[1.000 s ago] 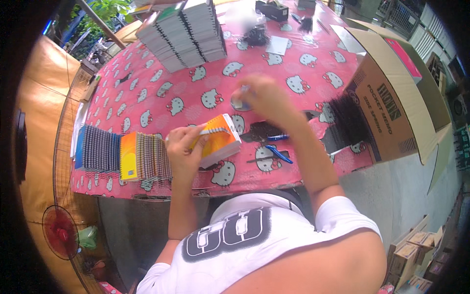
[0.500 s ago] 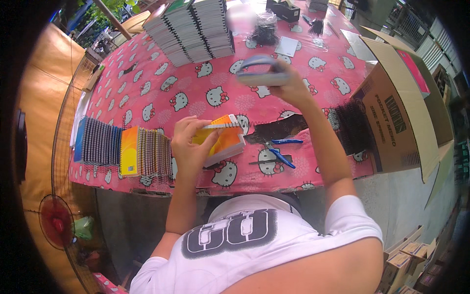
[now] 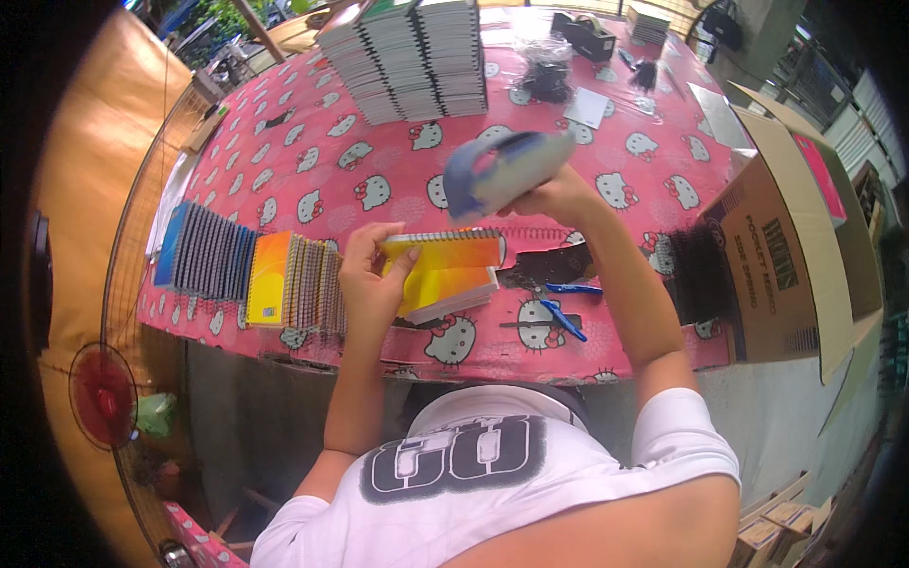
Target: The person organizes and assembles notebooks by hand, placing covers on stacks of paper and using pliers to cut or crimp the metal spiral bindings.
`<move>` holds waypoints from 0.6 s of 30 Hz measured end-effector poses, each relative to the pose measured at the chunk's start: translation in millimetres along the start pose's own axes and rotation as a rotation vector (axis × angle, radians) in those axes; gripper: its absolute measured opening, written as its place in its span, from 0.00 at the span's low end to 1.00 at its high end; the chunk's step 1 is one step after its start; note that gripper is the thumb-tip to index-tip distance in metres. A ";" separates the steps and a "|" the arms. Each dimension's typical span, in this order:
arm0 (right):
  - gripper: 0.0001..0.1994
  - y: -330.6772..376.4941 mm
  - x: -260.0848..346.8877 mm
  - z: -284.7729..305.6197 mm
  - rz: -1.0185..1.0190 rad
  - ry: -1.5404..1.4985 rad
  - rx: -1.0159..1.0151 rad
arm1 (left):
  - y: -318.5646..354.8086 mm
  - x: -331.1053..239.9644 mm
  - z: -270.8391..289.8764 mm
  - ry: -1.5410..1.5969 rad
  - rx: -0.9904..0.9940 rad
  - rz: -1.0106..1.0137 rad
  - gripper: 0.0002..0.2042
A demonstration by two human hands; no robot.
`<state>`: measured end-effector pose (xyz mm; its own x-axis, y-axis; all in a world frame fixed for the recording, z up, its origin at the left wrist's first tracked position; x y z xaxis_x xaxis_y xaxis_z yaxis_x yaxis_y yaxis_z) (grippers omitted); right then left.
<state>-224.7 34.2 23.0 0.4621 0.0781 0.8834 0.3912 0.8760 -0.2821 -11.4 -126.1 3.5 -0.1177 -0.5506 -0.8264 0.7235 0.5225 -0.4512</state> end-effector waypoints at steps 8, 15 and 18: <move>0.21 -24.1 0.9 -25.8 -0.002 0.121 0.164 | 17.0 21.5 6.6 0.649 -0.090 0.309 0.13; 0.21 16.3 -59.7 -3.1 -0.434 0.945 -0.319 | 16.9 20.7 10.6 0.767 -0.031 0.248 0.13; 0.25 65.7 -97.6 1.4 -0.458 1.019 -0.198 | 12.3 16.9 3.1 0.845 0.027 0.230 0.12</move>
Point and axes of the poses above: each hand's wrist, its own y-axis away from the middle knuckle, its own z-axis out of the back of the hand, x = y × z, the point moved 1 cm from there along -y, towards the middle knuckle, and after that the axes turned 4 degrees about x, right-handed, at the moved point
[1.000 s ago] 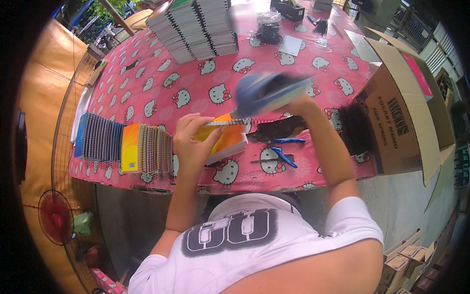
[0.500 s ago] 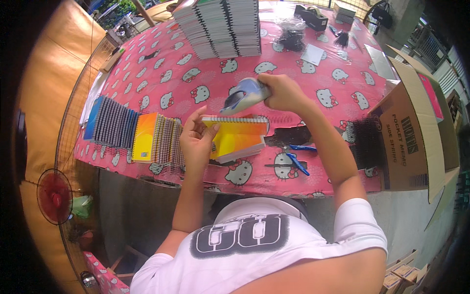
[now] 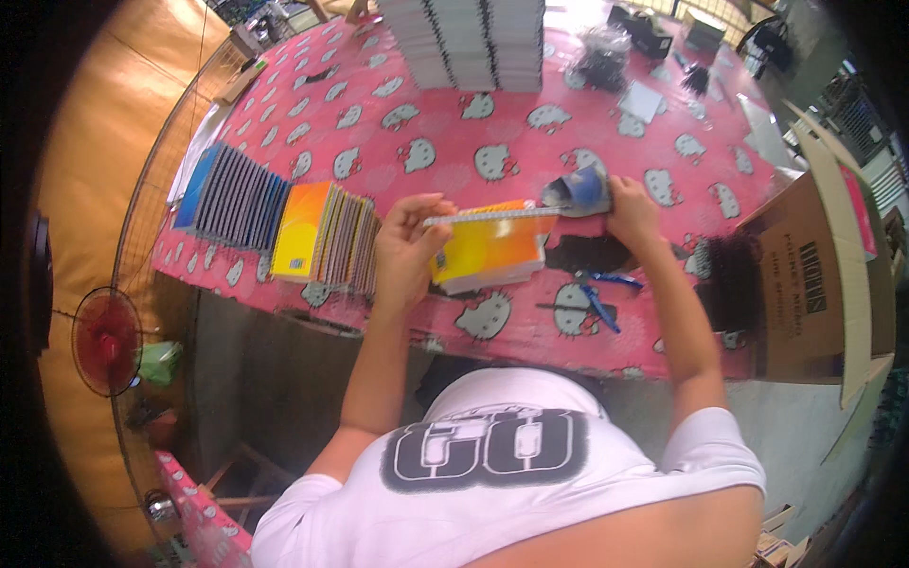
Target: The person organizes and assembles notebooks by hand, placing covers on stacks of paper and using pliers to cut or crimp the metal spiral bindings.
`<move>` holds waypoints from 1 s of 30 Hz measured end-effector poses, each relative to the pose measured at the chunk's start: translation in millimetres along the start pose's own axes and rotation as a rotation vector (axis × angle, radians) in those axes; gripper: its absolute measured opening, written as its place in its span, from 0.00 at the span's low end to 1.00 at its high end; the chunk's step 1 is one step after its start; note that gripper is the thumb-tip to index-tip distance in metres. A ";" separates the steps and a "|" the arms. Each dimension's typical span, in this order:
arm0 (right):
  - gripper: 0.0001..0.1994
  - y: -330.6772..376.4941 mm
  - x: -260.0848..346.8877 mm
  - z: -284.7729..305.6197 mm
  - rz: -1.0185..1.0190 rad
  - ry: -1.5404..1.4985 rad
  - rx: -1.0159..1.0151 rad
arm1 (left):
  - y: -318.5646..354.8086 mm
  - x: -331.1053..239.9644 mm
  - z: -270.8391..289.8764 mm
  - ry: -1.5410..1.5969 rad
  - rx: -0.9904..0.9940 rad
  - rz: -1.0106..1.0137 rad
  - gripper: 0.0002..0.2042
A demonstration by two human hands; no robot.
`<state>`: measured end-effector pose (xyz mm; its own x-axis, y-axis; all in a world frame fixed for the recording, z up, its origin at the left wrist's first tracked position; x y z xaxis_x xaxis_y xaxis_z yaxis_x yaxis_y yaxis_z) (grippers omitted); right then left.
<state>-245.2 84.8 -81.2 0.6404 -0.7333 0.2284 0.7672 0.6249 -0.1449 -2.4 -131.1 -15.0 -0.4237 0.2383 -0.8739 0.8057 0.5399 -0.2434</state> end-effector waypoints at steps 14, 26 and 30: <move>0.25 149.9 39.9 -13.9 0.139 -0.105 -0.017 | -15.6 16.1 -8.3 0.143 -0.087 -0.034 0.09; 0.20 111.9 131.7 96.1 0.366 -0.709 -0.230 | 4.2 -30.4 -34.2 -0.328 -0.055 -0.518 0.10; 0.21 97.4 170.1 125.9 0.574 -0.723 -0.348 | 6.6 -30.2 -43.1 -0.349 -0.047 -0.606 0.10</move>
Point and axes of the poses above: each hand's wrist, its own y-axis away from the middle knuckle, its own z-axis out of the back of the hand, x = y × z, the point moved 1 cm from there along -y, towards the middle knuckle, and after that the axes turned 4 degrees about x, right-handed, at the moved point
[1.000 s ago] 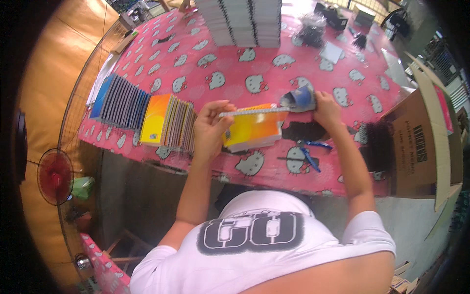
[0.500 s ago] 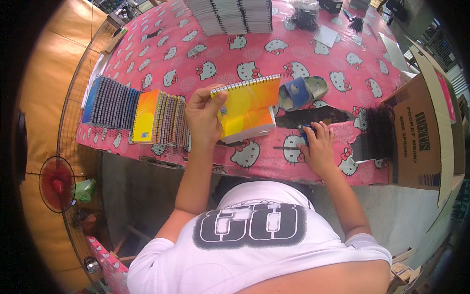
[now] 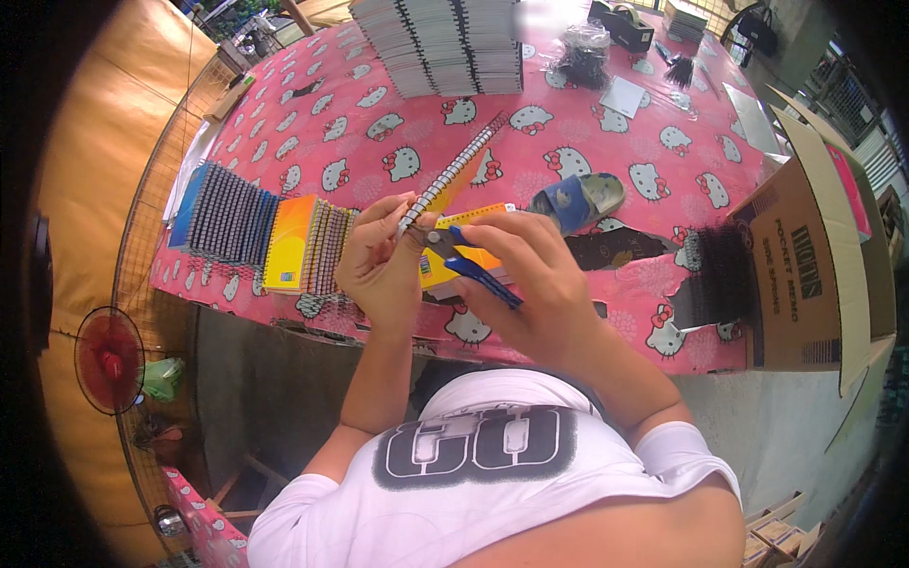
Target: The person organizes and assembles notebooks by hand, placing covers on stacks of paper and using pliers to cut or crimp the metal spiral bindings.
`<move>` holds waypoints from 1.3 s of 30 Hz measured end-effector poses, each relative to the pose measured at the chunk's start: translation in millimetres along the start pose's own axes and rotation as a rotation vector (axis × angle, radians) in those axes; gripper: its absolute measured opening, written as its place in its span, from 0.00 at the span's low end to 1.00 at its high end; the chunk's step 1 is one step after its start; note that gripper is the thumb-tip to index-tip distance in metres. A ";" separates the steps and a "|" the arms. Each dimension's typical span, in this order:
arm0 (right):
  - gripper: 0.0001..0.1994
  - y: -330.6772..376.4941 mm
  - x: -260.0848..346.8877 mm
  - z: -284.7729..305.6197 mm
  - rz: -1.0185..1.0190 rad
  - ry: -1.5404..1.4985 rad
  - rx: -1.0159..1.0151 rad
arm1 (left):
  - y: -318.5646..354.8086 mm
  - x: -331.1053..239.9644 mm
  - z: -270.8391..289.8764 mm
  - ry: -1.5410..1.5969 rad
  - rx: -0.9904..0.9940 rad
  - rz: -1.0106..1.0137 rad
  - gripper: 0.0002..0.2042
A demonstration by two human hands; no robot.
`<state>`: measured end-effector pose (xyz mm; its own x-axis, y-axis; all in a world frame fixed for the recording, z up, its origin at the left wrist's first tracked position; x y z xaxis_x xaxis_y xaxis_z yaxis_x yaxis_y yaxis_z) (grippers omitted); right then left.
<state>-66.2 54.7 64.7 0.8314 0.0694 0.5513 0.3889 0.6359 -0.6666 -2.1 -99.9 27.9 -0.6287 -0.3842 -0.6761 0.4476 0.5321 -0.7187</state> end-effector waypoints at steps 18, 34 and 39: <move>0.15 42.8 -38.0 -8.6 -0.529 -0.677 0.187 | 7.6 -1.3 4.1 -0.137 -0.023 -0.044 0.09; 0.30 -41.8 4.0 -28.2 0.247 0.074 0.242 | -21.5 -69.5 53.8 -0.521 0.289 0.050 0.09; 0.28 -105.2 20.3 -96.8 0.305 -0.190 0.503 | -16.9 -72.4 109.8 -0.560 -0.286 0.050 0.09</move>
Point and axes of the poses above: each hand's wrist, its own y-axis away from the middle knuckle, its own z-axis out of the back of the hand, x = y × z, the point moved 1 cm from there along -y, towards the middle knuckle, and after that the axes turned 4 degrees about x, right-handed, at the moved point
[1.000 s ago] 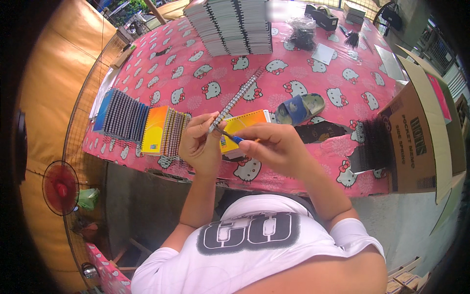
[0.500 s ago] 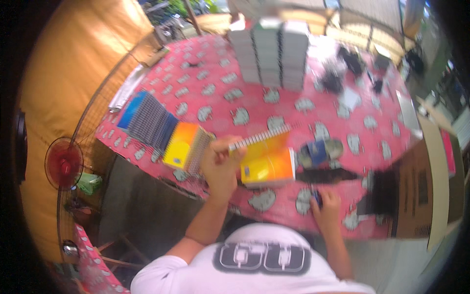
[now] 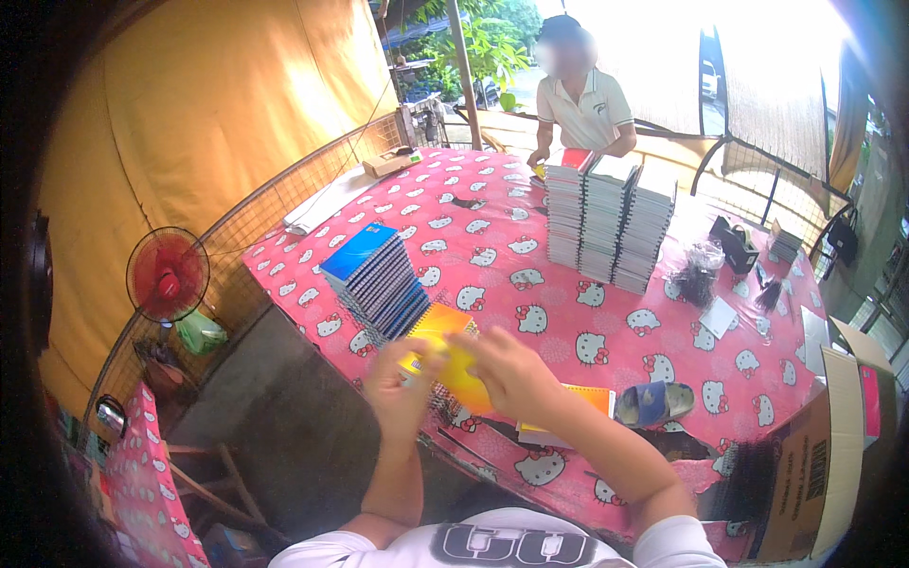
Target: The person organizes and assembles notebooks by hand, placing covers on stacks of paper and using pliers to cut or crimp the metal spiral bindings.
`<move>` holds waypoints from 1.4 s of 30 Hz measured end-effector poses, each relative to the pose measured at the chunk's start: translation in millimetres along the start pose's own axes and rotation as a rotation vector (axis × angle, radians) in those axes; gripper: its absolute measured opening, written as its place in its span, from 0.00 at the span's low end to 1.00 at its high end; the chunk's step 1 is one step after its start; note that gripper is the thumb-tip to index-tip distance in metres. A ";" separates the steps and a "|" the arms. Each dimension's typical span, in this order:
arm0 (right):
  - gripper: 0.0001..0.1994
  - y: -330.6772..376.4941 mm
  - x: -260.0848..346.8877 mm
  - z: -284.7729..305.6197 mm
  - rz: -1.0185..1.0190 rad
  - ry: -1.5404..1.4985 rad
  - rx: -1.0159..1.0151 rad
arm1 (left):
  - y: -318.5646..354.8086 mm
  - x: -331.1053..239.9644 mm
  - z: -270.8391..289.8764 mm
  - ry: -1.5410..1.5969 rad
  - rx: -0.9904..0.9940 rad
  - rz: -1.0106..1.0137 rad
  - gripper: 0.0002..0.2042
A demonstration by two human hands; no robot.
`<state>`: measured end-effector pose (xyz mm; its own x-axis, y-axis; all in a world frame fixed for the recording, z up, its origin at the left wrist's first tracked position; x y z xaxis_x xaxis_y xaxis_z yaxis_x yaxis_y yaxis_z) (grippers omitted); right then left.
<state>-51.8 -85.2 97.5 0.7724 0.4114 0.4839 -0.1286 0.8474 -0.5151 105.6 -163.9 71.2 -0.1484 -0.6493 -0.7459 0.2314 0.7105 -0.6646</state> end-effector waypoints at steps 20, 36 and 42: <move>0.13 -75.9 -115.3 -122.0 -0.376 -0.366 -0.281 | 5.3 141.4 11.6 0.118 -0.513 0.274 0.17; 0.17 87.4 -21.9 -41.3 -0.154 0.698 0.521 | 13.5 0.8 -13.8 0.626 -0.119 0.078 0.16; 0.19 75.4 -30.8 -24.2 -0.230 0.434 0.640 | 21.1 -10.5 -30.7 0.690 0.089 0.300 0.17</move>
<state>-70.2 -42.0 26.6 0.9787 0.1479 0.1425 -0.1670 0.9769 0.1330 82.5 -133.8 63.6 -0.6278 -0.0937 -0.7727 0.4293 0.7864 -0.4442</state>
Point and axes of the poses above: each hand's wrist, its own y-axis away from the middle knuckle, its own z-axis out of the back of the hand, x = y × z, the point moved 1 cm from there along -y, towards the middle knuckle, and after that the axes turned 4 degrees about x, right-handed, at the moved point
